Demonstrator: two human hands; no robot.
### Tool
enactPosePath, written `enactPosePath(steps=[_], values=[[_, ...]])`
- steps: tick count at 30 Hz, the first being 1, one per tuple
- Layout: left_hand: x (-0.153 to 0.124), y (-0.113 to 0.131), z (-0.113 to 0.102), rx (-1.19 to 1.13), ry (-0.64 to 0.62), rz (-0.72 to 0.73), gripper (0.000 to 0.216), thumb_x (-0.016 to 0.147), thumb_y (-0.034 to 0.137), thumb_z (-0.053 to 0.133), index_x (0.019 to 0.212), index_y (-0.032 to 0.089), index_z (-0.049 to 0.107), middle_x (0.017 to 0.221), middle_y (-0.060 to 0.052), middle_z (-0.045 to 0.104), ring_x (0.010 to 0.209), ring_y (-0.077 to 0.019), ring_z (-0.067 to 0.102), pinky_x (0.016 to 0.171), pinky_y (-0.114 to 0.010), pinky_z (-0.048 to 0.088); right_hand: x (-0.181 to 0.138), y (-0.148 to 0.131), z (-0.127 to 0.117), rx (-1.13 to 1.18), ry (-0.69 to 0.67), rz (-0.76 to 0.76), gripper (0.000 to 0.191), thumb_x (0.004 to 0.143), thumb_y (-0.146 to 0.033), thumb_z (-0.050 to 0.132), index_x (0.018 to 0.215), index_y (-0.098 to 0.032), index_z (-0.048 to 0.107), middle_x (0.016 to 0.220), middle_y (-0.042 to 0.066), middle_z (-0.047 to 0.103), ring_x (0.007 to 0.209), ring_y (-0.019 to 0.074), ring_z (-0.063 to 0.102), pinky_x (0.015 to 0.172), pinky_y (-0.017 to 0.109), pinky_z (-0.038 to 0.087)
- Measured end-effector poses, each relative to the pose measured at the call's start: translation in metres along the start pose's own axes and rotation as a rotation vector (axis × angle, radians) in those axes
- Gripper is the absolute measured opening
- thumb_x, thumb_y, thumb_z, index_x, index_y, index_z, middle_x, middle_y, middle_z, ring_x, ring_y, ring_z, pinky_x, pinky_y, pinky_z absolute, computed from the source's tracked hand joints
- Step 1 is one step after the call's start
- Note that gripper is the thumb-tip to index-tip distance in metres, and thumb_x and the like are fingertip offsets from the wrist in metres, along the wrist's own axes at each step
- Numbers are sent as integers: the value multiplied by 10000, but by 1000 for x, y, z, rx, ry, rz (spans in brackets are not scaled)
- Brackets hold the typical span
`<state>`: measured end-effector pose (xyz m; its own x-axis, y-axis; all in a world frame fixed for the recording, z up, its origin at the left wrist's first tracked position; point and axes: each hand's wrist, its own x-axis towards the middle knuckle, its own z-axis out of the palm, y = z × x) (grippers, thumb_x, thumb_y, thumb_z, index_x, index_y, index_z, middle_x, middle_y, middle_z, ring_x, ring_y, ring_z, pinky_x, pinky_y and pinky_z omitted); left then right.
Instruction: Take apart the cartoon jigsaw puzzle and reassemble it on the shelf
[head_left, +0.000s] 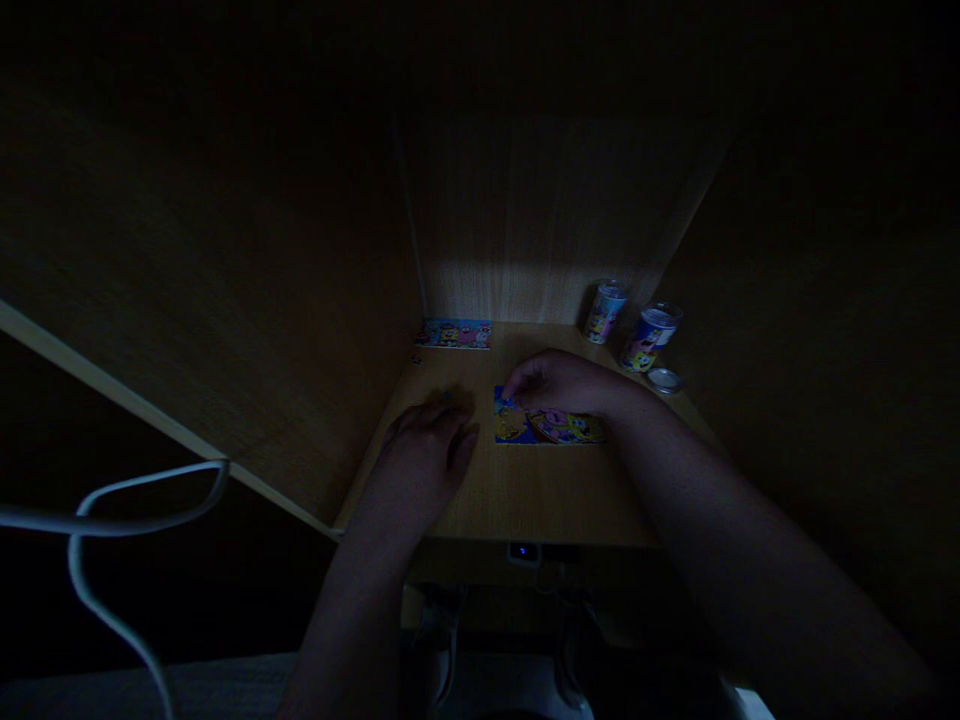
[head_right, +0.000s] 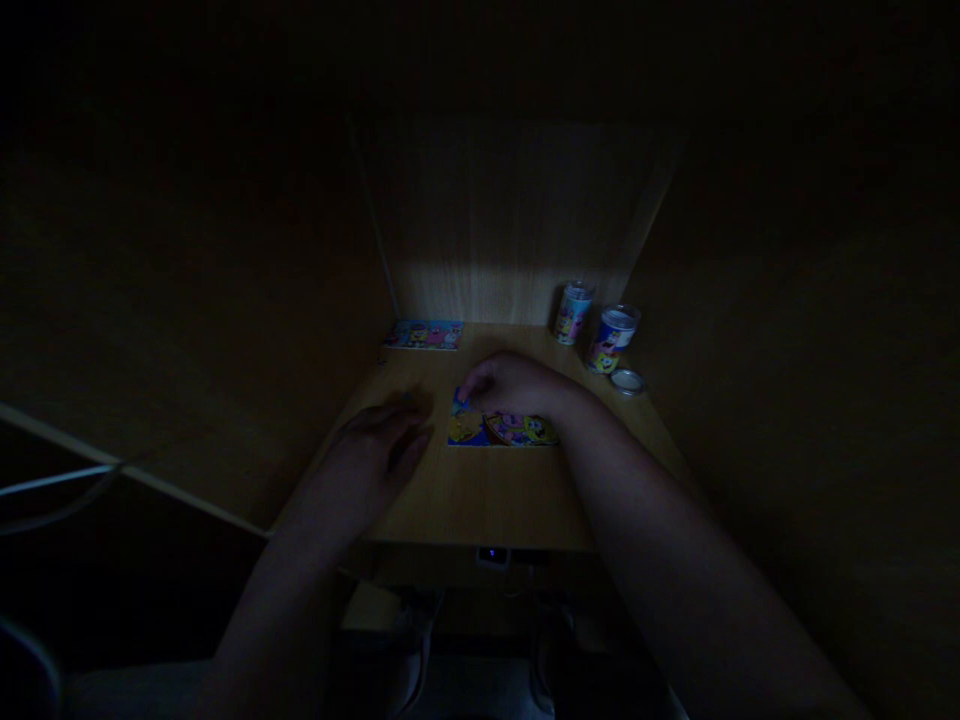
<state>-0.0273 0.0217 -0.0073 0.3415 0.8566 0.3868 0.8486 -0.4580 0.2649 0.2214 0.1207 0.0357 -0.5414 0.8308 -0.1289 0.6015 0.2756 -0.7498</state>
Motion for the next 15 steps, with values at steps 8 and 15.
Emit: enactPosePath(steps=[8,15], values=[[-1,-1,0,12,-10,-2,222,1077,284,597,1221,205,747,1344,-111,756,1252,-310,694,1146,-546,537,1,1,2,47,-2,-3,224,827,-117,783,1026,-213,824,993,10,830,869,154,743,780,245,561],[0,1,-1,0,-13,-8,224,1079,275,602,1225,186,747,1360,-119,749,1263,-310,690,1151,-539,538,2,1,3,46,8,-12,227,800,-72,787,985,-202,808,984,21,824,901,165,748,814,256,572]])
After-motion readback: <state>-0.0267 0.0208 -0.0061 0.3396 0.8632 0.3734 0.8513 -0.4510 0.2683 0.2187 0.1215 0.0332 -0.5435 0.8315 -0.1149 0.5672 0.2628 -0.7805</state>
